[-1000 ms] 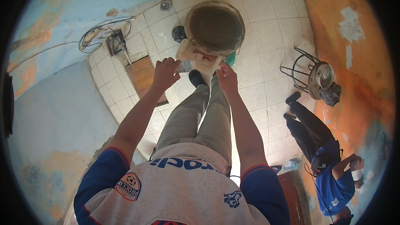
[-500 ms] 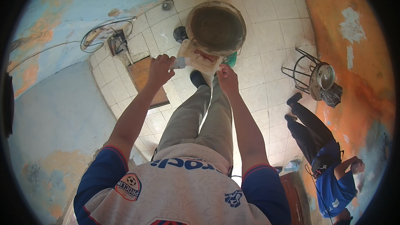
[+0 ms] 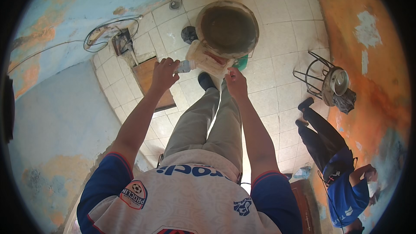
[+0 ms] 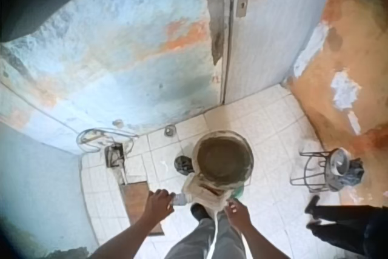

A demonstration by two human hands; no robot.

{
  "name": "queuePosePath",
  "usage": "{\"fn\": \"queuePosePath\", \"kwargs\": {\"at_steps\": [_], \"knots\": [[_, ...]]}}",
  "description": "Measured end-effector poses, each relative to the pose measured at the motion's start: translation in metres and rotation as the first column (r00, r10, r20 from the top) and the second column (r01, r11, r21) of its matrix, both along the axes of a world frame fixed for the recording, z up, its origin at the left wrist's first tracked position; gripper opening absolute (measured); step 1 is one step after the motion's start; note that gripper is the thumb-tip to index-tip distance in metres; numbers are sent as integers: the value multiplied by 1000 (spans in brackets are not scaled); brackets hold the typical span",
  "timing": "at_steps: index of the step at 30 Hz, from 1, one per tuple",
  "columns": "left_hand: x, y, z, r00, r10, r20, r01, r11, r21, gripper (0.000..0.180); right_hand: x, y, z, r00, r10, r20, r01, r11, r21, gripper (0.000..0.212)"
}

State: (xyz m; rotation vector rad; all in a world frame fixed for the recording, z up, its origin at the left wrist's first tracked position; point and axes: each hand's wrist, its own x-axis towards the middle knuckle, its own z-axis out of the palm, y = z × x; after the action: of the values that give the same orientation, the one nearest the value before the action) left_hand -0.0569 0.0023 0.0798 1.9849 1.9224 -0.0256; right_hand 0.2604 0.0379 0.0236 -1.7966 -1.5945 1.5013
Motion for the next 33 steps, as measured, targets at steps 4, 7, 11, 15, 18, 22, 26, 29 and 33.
{"fn": "queuePosePath", "kwargs": {"at_steps": [4,7,11,15,18,22,26,29,33], "knots": [[0,-1,0,1000,15,15,-15,1000,17,53,-3,-1,-1,1000,5,0,-5,1000,-8,34],[0,-1,0,999,27,27,-28,999,20,53,-5,0,-2,1000,1,5,-1,1000,-23,33],[0,-1,-2,997,30,68,-36,995,98,48,-6,2,-1,1000,11,16,-11,1000,16,34],[-3,-2,-3,998,29,52,-34,994,99,47,-9,5,3,1000,11,16,-11,1000,26,34],[-6,-2,-4,999,36,26,-38,997,69,49,-13,7,6,1000,6,9,-7,1000,30,34],[-13,-2,-4,999,33,-13,-33,999,6,54,-15,8,4,1000,2,7,-2,1000,11,33],[-22,-4,-5,999,31,-17,-31,999,34,53,-16,8,3,1000,6,3,-6,1000,5,32],[-27,-4,-6,999,38,-4,-37,998,50,54,-18,7,4,1000,8,8,-8,1000,-2,32],[-28,-2,-4,999,35,-15,-35,999,33,54,-17,7,2,1000,9,9,-9,1000,18,32]]}}
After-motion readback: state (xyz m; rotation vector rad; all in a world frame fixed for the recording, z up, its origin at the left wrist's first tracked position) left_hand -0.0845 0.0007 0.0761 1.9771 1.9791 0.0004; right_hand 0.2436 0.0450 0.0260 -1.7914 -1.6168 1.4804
